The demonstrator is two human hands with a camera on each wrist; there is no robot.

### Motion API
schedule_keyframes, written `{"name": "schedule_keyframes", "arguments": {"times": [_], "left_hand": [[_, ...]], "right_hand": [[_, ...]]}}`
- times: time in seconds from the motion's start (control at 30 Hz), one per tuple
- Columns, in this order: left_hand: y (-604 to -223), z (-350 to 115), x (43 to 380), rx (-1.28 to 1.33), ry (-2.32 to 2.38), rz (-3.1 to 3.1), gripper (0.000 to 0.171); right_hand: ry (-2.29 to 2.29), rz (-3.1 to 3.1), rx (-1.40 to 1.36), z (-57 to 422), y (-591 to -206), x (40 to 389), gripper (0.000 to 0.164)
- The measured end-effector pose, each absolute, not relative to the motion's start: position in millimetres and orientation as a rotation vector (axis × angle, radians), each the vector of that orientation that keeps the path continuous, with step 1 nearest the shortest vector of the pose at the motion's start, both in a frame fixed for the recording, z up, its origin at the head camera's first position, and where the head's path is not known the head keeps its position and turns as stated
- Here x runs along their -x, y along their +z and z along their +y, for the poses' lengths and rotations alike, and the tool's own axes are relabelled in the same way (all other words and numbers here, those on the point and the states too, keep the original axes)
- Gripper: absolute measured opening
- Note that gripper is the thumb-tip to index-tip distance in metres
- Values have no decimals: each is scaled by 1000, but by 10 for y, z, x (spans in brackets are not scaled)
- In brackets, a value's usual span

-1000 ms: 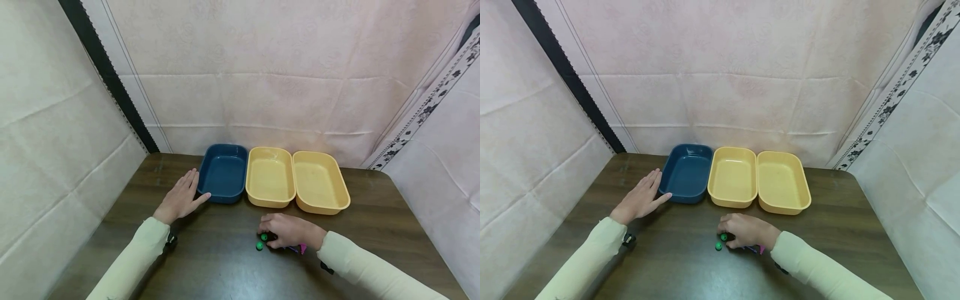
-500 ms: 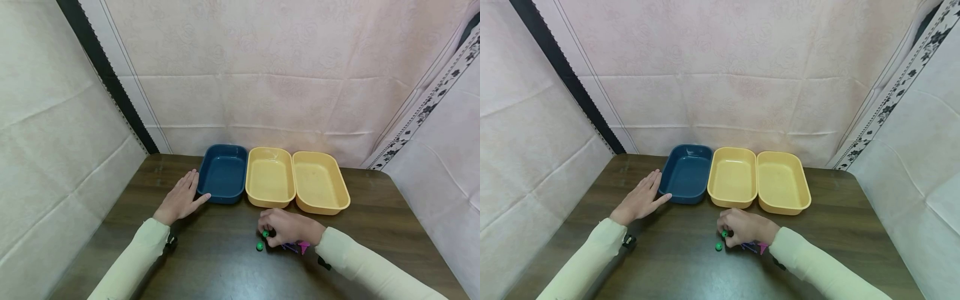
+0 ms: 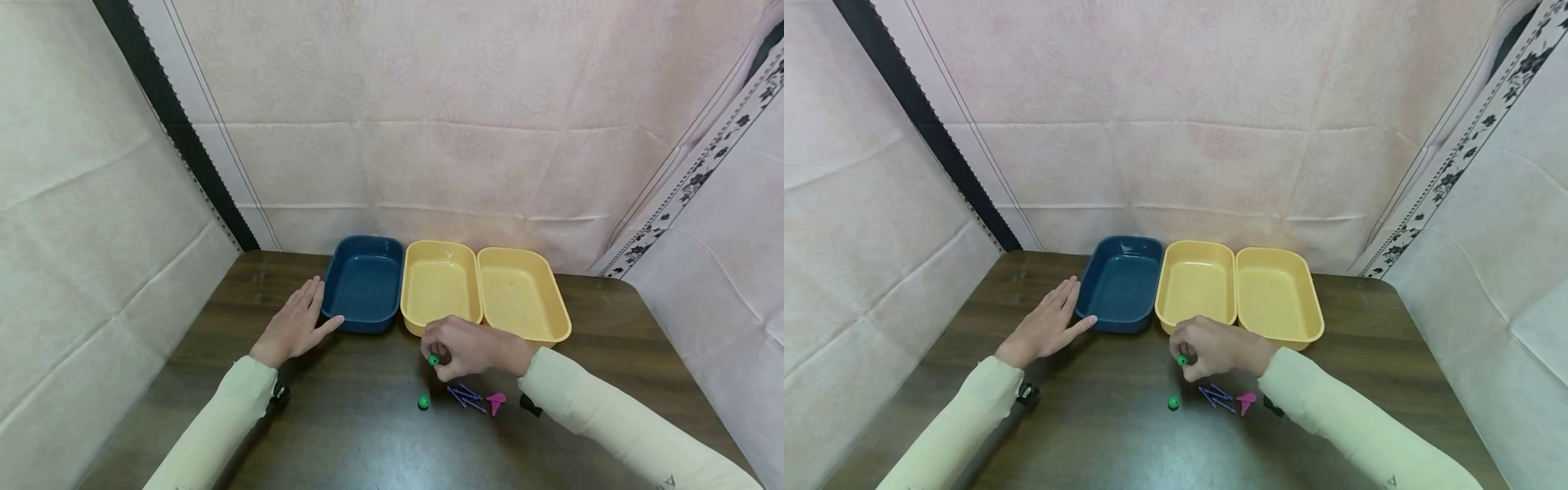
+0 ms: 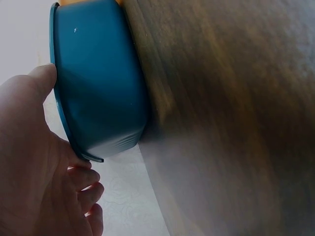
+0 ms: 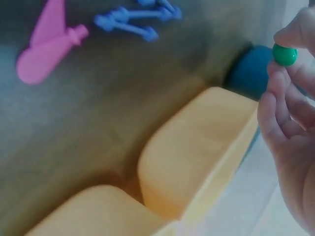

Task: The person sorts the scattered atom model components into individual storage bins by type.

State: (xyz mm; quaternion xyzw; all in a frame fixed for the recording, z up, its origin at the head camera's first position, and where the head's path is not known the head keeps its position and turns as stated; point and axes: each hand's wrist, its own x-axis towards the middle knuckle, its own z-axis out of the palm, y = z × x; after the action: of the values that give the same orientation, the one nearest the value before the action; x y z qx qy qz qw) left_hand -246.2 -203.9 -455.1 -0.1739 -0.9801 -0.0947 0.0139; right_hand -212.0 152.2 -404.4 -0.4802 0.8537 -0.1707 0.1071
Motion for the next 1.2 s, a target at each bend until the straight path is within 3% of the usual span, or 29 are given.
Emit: {"name": "schedule_keyframes", "arguments": {"times": [0.63, 1.2], "left_hand": [[-4551, -2042, 2484, 529, -283, -3077, 98], [-4550, -2053, 2477, 514, -293, -3087, 99]], "right_hand": [[-510, 2678, 1345, 1279, -3720, 2633, 10], [-465, 2747, 1270, 970, -3845, 2998, 14]]}}
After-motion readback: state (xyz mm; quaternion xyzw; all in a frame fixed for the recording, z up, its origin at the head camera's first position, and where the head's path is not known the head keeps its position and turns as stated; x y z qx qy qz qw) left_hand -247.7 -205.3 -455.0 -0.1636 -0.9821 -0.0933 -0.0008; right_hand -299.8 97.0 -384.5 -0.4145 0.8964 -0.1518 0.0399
